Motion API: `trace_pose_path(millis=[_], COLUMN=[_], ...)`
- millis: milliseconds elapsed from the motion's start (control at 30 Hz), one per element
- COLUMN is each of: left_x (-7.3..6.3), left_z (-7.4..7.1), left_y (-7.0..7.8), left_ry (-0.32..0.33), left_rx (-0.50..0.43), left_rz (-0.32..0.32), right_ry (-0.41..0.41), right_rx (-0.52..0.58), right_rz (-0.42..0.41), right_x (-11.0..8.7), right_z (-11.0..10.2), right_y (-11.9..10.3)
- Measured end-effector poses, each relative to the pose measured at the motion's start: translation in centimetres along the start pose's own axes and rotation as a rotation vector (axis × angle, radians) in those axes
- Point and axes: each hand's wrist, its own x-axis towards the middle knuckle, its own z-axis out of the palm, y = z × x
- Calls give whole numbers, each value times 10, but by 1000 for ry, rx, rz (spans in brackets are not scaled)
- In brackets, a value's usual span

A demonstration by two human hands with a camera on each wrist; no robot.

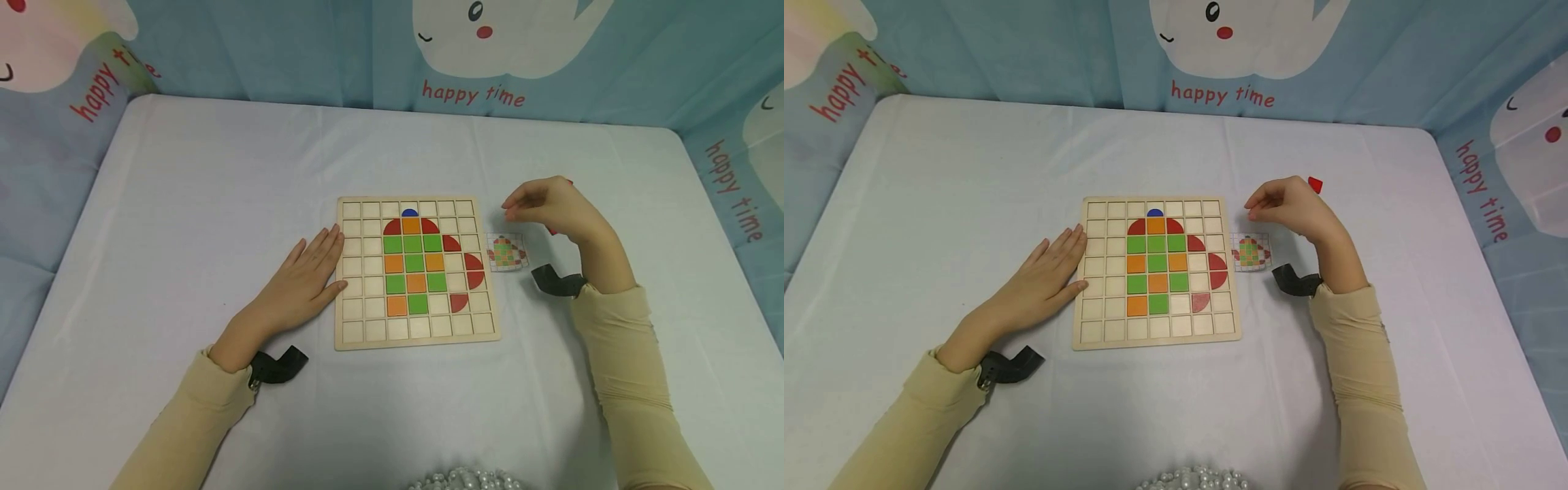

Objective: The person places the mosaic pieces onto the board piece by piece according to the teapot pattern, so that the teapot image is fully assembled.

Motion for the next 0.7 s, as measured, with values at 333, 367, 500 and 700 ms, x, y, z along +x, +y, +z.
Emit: trace_pose_path(millis=[333,367,500,700], left_x=[1,0,0,0], left_z=[0,0,0,0], left_y=[0,0,0,1], left_ry=[3,2,-2,-2], left_rx=[-5,-5,-4,-1], left_rz=[0,-1,-7,-6], right_ry=[44,48,70,103], right_rx=[-75,-78,-70,-67], right_rz=[135,138,150,199], right_x=[1,1,-1,-7], right_z=[-25,-27,-34,-46], right_y=[33,36,46,60])
